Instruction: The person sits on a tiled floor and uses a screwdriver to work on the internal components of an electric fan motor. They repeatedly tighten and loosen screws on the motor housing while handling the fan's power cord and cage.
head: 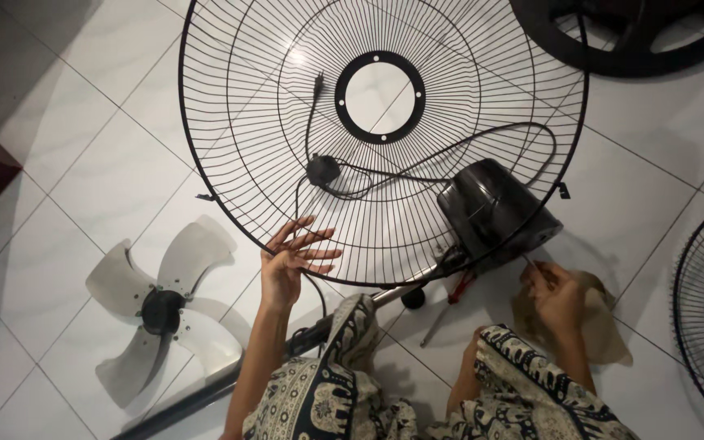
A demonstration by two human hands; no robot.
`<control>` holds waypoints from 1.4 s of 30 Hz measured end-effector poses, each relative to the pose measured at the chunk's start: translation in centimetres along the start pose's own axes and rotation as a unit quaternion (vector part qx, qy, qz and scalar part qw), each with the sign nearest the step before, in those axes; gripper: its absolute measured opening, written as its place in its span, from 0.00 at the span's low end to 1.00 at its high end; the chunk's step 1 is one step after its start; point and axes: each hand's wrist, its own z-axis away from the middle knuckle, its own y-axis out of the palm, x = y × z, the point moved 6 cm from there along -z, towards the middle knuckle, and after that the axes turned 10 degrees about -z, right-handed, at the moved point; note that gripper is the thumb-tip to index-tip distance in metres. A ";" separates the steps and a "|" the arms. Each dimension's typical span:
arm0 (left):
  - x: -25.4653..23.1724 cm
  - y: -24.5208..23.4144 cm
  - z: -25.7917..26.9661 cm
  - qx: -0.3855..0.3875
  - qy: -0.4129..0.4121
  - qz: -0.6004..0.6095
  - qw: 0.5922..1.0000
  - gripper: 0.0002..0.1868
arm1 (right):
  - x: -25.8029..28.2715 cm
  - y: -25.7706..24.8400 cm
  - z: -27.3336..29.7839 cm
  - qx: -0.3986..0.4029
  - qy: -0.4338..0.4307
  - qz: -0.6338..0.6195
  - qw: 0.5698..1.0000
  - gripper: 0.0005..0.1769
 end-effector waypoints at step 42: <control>2.5 -2.0 1.9 -0.057 -0.056 0.071 0.994 0.44 | 16.5 11.8 -7.4 0.123 -0.187 -0.081 0.971 0.16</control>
